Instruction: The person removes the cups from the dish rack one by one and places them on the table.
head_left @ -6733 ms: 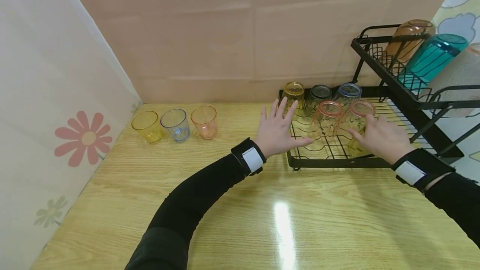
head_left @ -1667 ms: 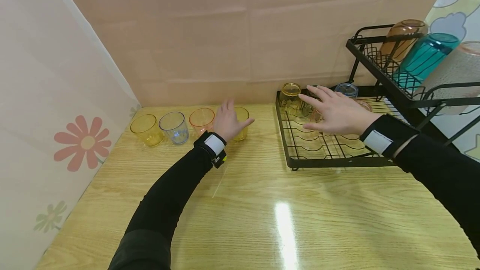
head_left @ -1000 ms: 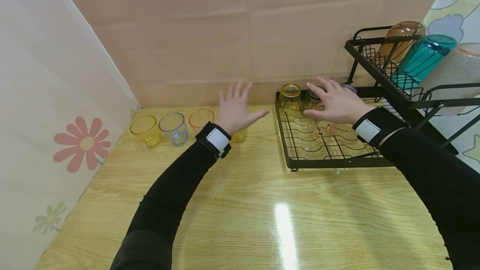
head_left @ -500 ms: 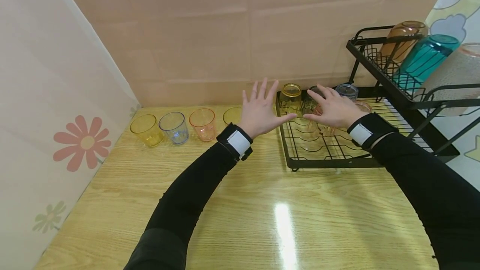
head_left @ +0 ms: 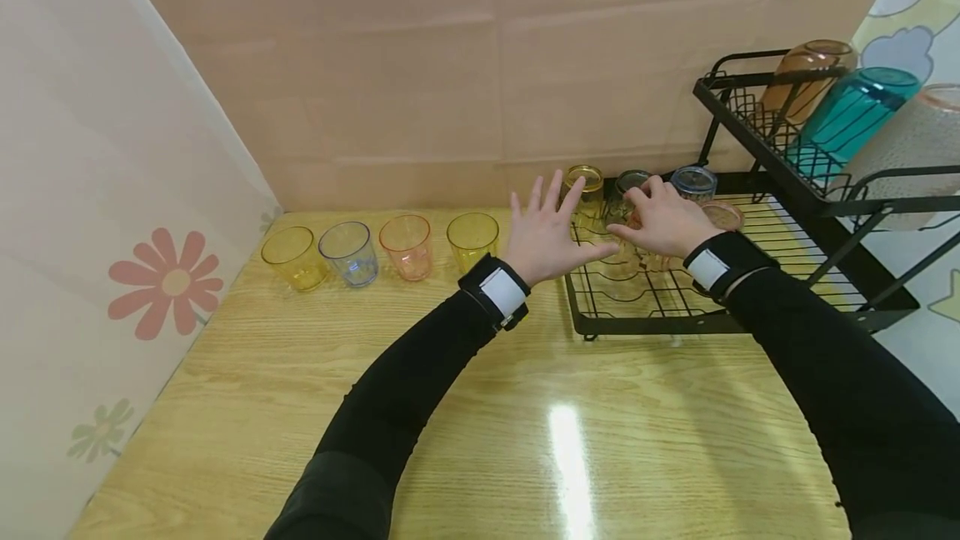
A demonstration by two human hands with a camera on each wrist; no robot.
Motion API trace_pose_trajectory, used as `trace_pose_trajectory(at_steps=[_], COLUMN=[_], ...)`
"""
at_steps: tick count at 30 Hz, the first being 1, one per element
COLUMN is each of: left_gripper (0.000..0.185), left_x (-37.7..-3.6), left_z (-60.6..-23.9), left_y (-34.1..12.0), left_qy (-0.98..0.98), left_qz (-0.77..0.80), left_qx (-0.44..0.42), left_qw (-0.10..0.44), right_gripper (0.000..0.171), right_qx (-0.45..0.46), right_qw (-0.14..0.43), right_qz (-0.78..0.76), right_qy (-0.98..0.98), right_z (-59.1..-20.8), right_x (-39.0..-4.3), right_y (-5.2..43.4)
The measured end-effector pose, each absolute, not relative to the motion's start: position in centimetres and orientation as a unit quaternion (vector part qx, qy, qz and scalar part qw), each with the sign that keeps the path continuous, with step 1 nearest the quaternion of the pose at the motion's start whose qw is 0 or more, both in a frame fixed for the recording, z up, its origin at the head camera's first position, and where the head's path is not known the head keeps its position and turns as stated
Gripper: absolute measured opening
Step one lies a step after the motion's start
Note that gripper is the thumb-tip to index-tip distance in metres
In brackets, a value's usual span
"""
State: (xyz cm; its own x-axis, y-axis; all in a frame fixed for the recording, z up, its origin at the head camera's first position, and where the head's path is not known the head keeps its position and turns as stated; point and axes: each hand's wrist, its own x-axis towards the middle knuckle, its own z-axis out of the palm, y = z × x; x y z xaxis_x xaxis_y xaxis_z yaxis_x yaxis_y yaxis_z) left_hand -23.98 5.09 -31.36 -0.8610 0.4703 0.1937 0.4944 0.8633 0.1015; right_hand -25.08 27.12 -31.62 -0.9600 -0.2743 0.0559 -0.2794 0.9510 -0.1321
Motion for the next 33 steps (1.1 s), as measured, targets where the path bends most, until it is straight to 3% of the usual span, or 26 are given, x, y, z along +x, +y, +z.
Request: trace_pose_trajectory(at_steps=[8,19,33], left_gripper=[0.104,0.103,0.106], left_x=[-23.8,-23.3,-23.6], left_z=[-32.6,-33.7,-31.8], left_y=[5.7,6.4,4.2], left_qy=[-0.961,-0.958,-0.956], left_qz=[-0.087,-0.102,-0.094], left_qx=[-0.257,-0.264,-0.274], left_qw=[0.063,0.038,0.049], right_gripper=[0.041,0.036,0.033], right_qx=[0.127,0.121,0.114], right_qw=[0.019,0.056,0.073], right_qz=[0.053,0.034,0.033], right_qy=[-0.99,-0.99,-0.99], right_z=[-32.7,-33.0,-26.7], right_x=[-25.3,-25.4,-24.6], right_y=[27.1,26.8,26.4])
